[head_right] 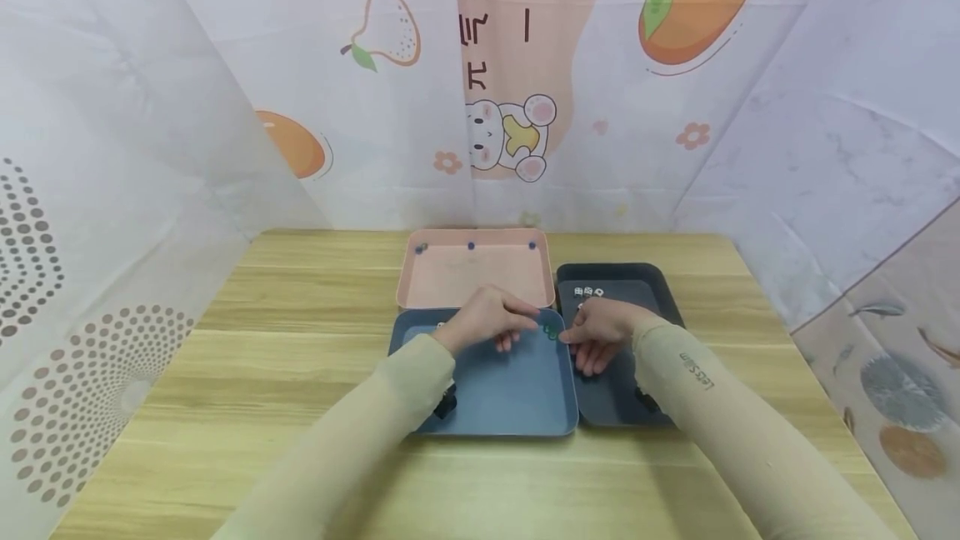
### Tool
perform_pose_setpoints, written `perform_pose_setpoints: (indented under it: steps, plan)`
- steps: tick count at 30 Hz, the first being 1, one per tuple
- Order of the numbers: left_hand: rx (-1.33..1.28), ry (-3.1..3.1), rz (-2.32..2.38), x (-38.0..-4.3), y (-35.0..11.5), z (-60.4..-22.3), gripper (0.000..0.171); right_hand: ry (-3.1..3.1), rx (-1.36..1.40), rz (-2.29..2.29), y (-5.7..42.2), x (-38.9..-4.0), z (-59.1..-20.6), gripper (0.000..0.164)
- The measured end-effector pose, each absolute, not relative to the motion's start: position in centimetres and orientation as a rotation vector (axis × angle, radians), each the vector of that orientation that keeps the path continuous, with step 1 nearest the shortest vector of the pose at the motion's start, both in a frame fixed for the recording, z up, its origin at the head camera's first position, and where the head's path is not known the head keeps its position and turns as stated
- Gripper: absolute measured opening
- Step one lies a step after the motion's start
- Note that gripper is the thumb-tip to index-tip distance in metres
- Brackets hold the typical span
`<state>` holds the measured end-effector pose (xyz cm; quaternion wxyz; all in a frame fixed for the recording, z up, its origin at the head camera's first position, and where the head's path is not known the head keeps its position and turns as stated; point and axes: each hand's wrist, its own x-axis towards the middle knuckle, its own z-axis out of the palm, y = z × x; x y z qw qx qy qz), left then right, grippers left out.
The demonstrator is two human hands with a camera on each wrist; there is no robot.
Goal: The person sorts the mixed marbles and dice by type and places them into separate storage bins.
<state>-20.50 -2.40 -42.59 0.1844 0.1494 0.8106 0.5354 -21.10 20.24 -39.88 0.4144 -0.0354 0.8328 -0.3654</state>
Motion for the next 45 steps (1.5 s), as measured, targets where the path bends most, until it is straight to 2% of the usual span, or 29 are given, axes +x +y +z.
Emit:
perform_pose_setpoints:
  steps: [8, 16, 29, 45]
  plan:
    - [0.321, 2.241, 1.496, -20.5, -1.0, -44.1, 0.018, 2.086, -0.09, -0.897, 20.1, -21.0, -39.7, 0.03]
    - [0.256, 2.3, 1.38, -20.5, 0.1, -44.3, 0.021, 2.097, -0.081, -0.88, 20.1, -21.2, -39.6, 0.03]
    - [0.304, 2.354, 1.322, -20.7, 1.2, -44.6, 0.019, 2.089, -0.079, -0.883, 20.1, -21.3, -39.4, 0.03]
    - [0.369, 2.545, 1.088, -20.6, 2.2, -44.6, 0.008, 2.09, -0.094, -0.896, 20.3, -21.4, -39.6, 0.03]
